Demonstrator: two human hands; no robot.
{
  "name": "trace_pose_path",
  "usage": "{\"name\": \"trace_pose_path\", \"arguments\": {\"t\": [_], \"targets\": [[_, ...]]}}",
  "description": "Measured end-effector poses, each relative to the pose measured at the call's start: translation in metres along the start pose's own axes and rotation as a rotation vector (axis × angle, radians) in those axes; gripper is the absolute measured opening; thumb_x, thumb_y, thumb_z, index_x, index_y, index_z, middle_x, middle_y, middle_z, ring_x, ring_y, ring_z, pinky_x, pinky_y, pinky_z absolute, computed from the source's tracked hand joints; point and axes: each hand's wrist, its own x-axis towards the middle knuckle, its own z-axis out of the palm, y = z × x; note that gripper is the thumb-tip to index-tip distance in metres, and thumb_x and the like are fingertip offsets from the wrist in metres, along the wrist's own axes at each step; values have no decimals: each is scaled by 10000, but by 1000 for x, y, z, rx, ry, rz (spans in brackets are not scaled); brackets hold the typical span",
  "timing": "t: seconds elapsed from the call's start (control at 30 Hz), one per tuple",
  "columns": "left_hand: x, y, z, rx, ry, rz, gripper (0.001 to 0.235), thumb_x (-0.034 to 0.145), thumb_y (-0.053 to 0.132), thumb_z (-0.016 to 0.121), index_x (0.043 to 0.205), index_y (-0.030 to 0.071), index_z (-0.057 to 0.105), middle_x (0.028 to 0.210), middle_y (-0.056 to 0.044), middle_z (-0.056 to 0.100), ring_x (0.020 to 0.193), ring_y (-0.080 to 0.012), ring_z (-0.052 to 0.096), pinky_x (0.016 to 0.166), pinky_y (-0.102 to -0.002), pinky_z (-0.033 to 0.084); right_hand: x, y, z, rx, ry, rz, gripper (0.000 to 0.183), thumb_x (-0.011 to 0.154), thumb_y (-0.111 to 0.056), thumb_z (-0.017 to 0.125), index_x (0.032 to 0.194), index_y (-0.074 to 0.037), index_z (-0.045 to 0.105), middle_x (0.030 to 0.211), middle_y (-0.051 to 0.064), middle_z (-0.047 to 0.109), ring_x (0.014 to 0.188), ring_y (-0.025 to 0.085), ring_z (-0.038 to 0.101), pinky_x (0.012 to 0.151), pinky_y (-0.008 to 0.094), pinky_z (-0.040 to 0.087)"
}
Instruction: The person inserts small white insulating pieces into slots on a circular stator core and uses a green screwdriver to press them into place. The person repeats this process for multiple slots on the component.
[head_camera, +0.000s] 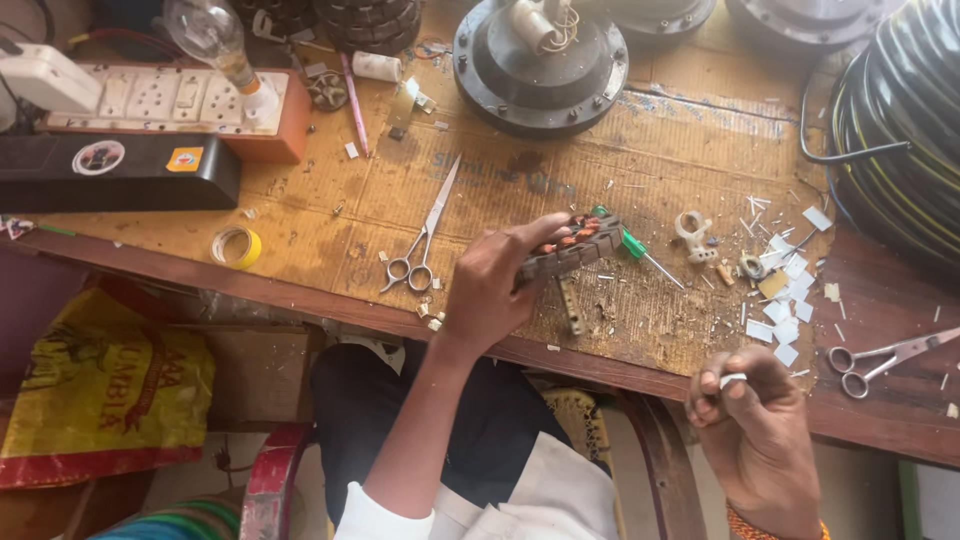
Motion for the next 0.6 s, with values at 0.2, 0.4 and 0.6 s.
{"name": "trace_pose_path", "arguments": {"t": [0.2, 0.4, 0.6], "targets": [[22, 28, -9, -24, -107, -212, 605, 832, 63, 817, 1368, 237, 598, 1011, -4, 793, 849, -186, 766, 797, -353, 581, 11, -20, 49, -485, 10, -176, 110, 961, 74, 665, 1051, 30, 711, 979, 186, 722, 778, 214, 715, 599, 301, 614], [34, 47, -19, -114, -120, -282, 423, 824, 77, 797, 1215, 187, 680, 1030, -63, 783, 923, -244, 782, 791, -363, 609, 73, 2, 83, -1110, -73, -666, 163, 956, 124, 718, 1051, -7, 698, 1148, 146, 705, 942, 168, 711, 774, 234, 594], [44, 41, -24, -138, -200, -352, 415, 840, 87, 786, 1229, 168, 667, 1017, -95, 776, 936, -273, 777, 802, -397, 607, 116, 13, 100, -1446, -186, -930, 190, 904, 56, 810, 1058, -19, 729, 1049, 111, 763, 954, 205, 763, 828, 296, 607]]}}
